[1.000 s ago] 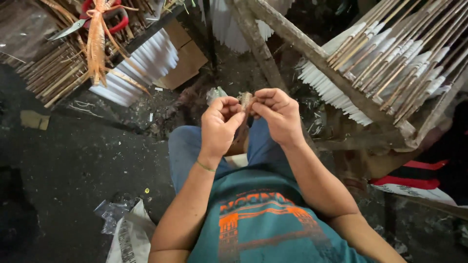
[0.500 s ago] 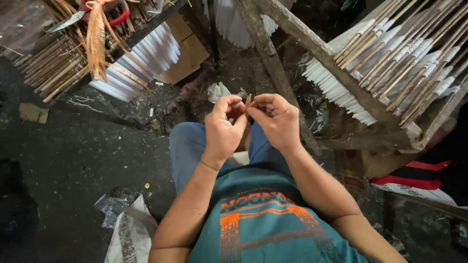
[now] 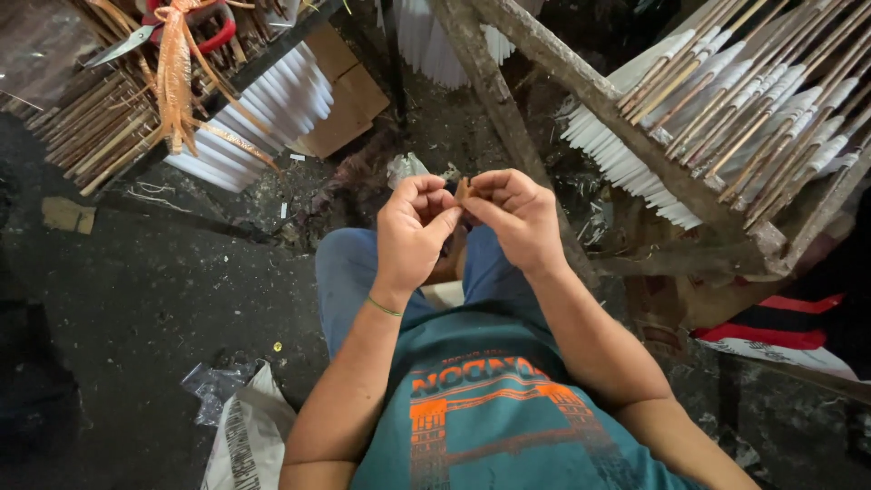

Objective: The person peels a long strip from a dried plant material, trims the ends with scissors, and then attaches a white plastic piece to a thin wooden stick. The person handles the materials by hand and uses scissors for trimming.

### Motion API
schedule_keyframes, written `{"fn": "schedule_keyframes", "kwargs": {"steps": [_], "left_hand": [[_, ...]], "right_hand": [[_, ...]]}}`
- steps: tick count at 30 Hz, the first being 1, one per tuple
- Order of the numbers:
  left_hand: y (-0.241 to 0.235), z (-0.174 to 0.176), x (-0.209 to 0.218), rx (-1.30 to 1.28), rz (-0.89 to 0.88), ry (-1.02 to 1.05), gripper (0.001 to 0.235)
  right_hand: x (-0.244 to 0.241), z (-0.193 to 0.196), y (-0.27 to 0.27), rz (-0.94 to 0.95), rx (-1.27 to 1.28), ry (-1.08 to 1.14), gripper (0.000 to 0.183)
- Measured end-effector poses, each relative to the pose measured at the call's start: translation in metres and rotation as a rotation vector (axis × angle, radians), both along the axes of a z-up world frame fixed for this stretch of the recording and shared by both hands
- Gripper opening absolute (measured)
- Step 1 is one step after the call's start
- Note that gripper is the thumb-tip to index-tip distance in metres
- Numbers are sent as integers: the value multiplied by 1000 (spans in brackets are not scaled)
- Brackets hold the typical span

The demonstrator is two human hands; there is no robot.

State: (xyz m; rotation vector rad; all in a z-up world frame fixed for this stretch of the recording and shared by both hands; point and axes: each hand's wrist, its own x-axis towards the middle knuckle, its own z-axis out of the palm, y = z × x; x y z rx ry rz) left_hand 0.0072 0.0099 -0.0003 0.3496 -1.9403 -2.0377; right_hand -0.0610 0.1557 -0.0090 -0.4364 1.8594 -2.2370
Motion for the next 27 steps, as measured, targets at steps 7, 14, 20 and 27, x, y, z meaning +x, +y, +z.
{"fn": "schedule_keyframes", "kwargs": {"steps": [7, 14, 20, 27], "left_hand": [[-1, -2, -1, 59, 13, -25, 32], [-12, -16, -2, -99, 171, -62, 23], [-90, -14, 8, 142, 661, 98, 29], [-202, 25, 12, 1, 916, 424, 23]], "right_hand": [[0, 4, -2, -11, -39, -15, 25], [-10, -23, 0, -50, -27, 16, 29], [-38, -50, 41, -110, -298, -138, 27], [-46, -51, 96, -260, -143, -127, 22]]}}
